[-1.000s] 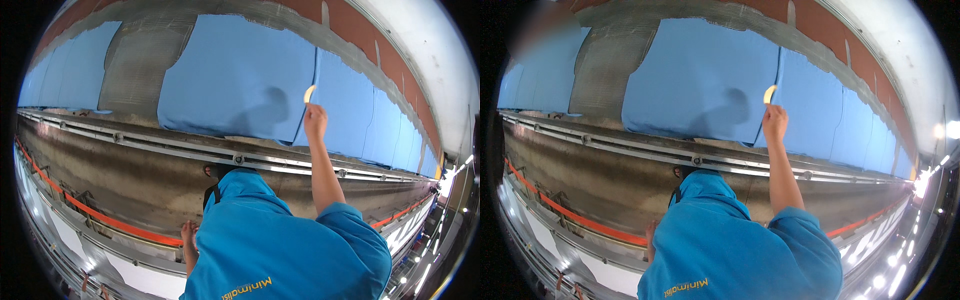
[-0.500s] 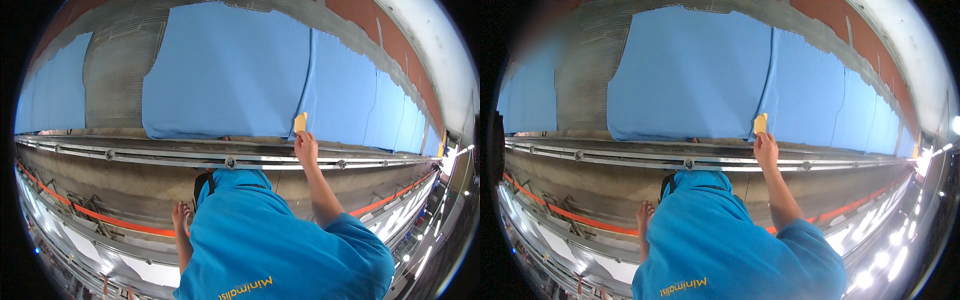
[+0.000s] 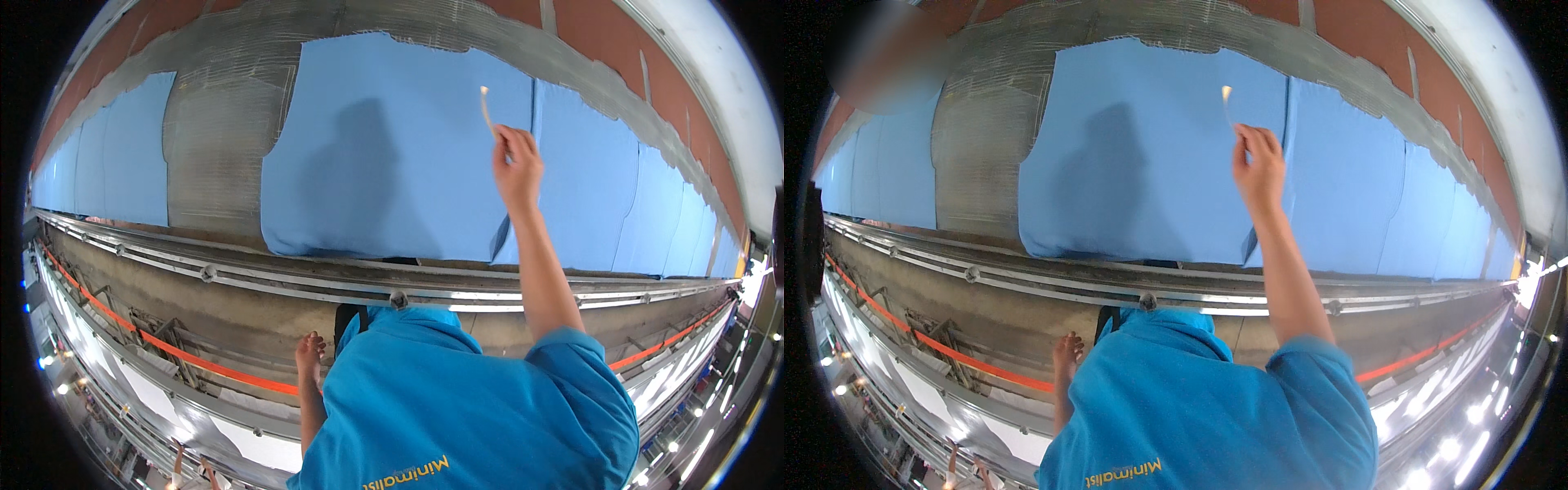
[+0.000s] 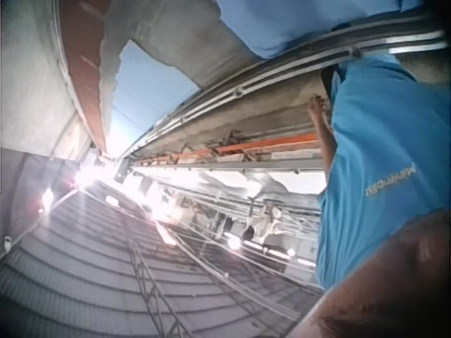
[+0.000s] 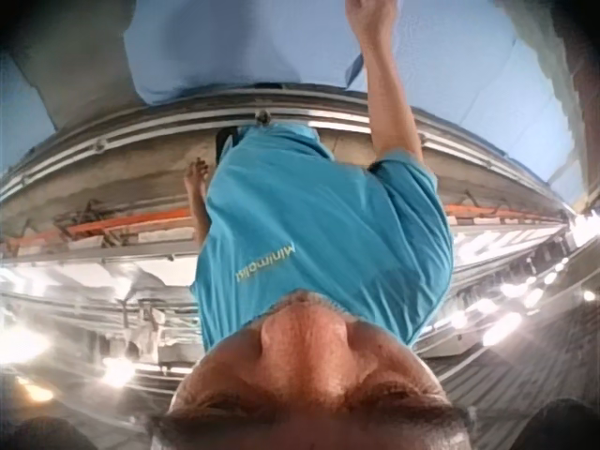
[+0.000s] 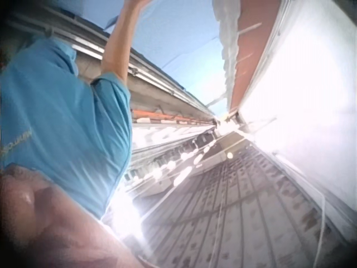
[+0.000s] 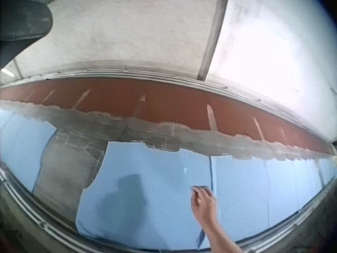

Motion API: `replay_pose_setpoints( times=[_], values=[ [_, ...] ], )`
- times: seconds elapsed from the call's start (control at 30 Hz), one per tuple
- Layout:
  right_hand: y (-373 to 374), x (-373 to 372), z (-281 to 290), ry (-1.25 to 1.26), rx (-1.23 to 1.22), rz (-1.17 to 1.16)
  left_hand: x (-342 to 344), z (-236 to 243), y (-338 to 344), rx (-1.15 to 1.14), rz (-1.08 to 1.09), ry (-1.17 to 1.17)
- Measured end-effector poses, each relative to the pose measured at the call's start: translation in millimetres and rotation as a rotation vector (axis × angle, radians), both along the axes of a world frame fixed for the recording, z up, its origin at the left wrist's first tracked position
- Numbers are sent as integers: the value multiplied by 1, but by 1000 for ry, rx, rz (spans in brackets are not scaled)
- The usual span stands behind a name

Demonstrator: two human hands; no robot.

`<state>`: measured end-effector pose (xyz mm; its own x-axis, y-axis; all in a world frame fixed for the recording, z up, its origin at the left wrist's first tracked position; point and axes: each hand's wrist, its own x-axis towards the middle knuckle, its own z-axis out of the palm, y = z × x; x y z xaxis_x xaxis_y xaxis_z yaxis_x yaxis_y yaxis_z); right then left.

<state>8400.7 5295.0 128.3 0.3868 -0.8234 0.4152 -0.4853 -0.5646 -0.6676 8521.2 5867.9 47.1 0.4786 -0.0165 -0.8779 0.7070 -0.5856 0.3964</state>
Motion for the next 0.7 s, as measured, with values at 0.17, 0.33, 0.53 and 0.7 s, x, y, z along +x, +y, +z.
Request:
replay_pose_setpoints(
  times=[0.17, 0.33, 0.53, 0.7],
  values=[
    [-28, 41, -74, 362, -141, 417, -8, 14, -10, 49, 8, 35],
    [-79, 47, -29, 299, -289, 29, -29, 12, 5, 54, 183, 8],
    [-141, 52, -77, 514, -199, 128, -17, 21, -15, 131, -27, 74],
    [-127, 99, -43, 231, -325, 131, -17, 25, -11, 43, 94, -16]
  ],
)
